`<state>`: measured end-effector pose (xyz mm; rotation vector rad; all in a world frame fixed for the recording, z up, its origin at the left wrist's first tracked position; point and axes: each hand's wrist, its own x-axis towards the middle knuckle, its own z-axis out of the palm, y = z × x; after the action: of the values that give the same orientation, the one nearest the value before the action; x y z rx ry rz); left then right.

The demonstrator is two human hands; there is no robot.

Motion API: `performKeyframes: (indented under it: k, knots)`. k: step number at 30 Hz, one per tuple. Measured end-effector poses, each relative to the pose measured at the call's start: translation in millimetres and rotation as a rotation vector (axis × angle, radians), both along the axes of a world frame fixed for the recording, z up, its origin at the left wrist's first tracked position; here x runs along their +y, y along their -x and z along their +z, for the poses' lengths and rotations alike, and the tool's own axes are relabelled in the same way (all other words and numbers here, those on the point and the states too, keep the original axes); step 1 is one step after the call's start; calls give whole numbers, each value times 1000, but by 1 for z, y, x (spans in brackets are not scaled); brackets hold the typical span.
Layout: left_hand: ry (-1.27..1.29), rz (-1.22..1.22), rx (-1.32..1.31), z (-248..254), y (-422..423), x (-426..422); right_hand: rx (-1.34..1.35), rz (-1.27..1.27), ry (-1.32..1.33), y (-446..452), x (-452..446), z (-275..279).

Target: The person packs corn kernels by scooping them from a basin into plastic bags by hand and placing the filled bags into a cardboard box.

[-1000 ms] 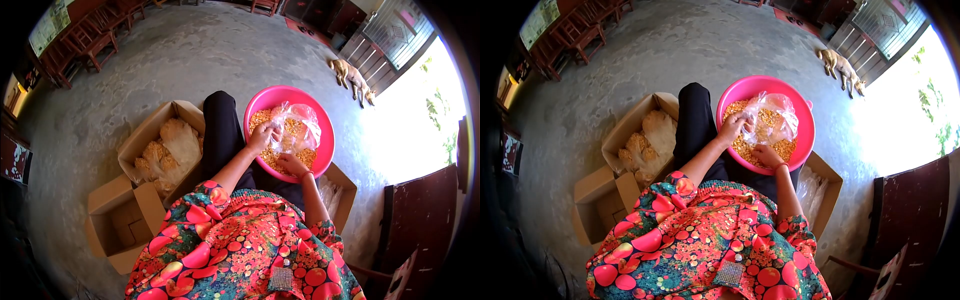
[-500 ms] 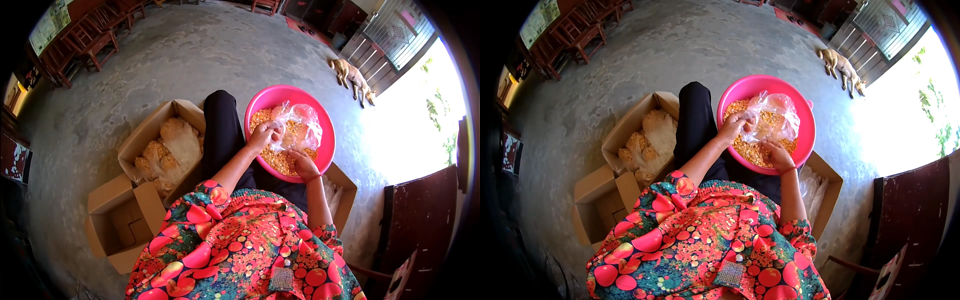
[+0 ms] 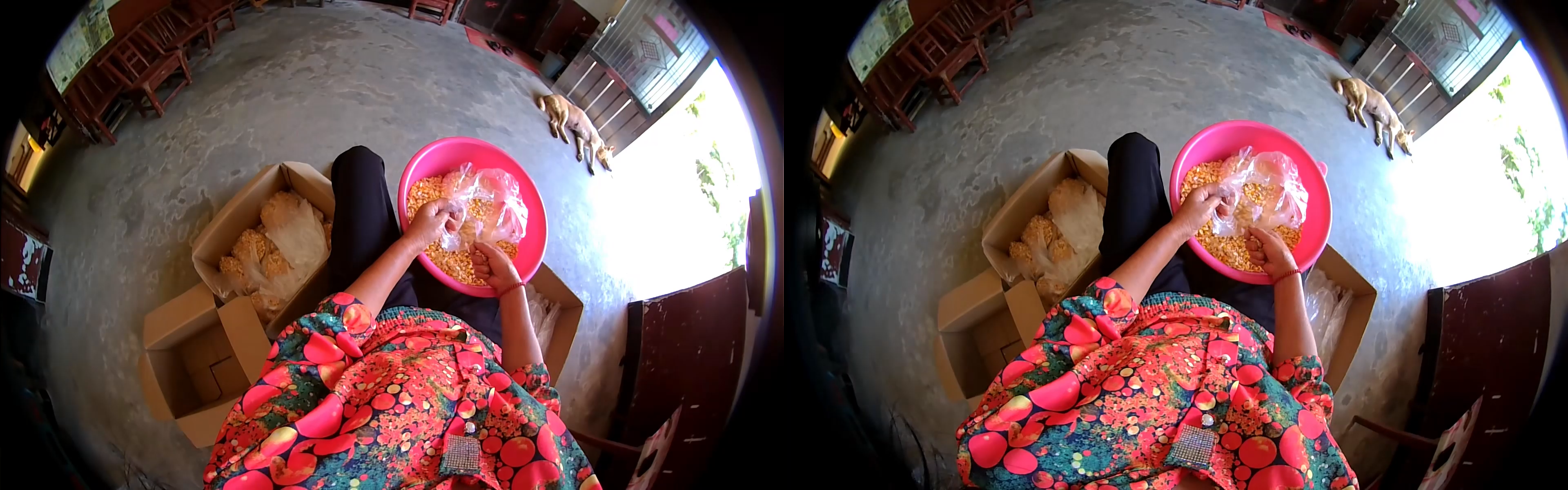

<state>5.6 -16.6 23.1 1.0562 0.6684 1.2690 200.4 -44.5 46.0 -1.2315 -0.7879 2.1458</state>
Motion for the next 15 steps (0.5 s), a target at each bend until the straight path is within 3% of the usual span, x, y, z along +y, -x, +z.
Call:
performKeyframes:
  k: [7,14,15]
  knots:
    - [-18,35,48,12,2,-6,156,-104,60,7,1,6]
    - [-16,42,87,8,2,-5,-19,-409,-257,16,61,30]
    - [-11,33,86,9,3,-6,-552,-232,-930,12,63,34]
